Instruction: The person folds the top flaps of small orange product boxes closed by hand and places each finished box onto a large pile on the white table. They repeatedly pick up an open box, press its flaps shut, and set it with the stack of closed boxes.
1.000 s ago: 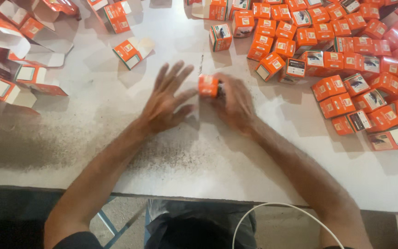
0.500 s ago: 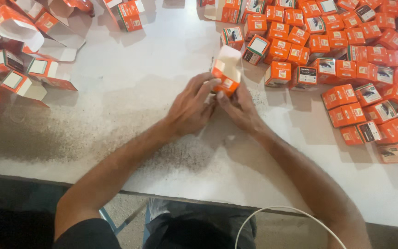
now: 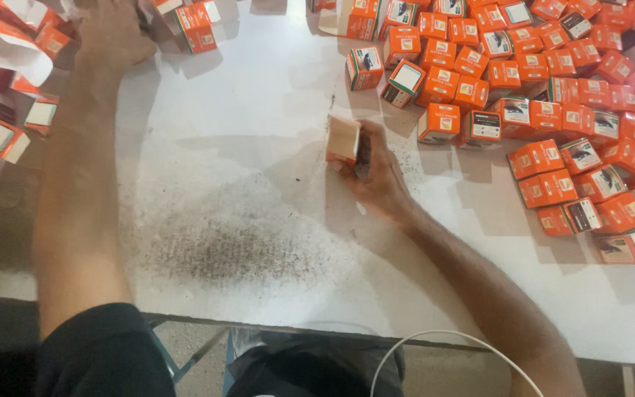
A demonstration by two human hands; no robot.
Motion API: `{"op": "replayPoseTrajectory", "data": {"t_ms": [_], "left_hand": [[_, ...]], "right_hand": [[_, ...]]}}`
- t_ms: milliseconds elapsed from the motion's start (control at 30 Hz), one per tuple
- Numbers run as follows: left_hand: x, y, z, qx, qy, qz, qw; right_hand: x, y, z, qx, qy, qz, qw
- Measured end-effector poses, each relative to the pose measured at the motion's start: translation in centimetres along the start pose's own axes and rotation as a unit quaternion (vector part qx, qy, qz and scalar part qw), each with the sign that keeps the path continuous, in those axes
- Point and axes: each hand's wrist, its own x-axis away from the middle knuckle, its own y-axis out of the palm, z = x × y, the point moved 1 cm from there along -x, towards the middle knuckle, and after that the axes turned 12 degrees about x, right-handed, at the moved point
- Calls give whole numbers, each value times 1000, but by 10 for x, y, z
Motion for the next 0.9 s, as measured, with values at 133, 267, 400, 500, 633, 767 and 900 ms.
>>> {"op": "replayPoseTrajectory", "data": {"t_ms": [133,267,400,500,633,767,900], "left_hand": [[20,-2,19,93,-30,-79,992],[79,-1,73,285,51,7,957],[156,17,158,446,249,215,832],[182,31,203,373,425,247,787],[177,43,218,364,408,119,829],[175,49,214,252,375,128,883],[180,53,217,283,313,105,900]], "right_hand": [[2,-5,-8,49,-67,22,996],[-2,-15,-21,88,-110,34,989],[0,-16,-43,87,-48,32,995],[12,-15,-49,25,104,-21,994],[5,-15,-36,76,-53,3,996],[2,-11,-13,102,-84,-7,991],[8,-10,-8,109,-103,-2,989]]}}
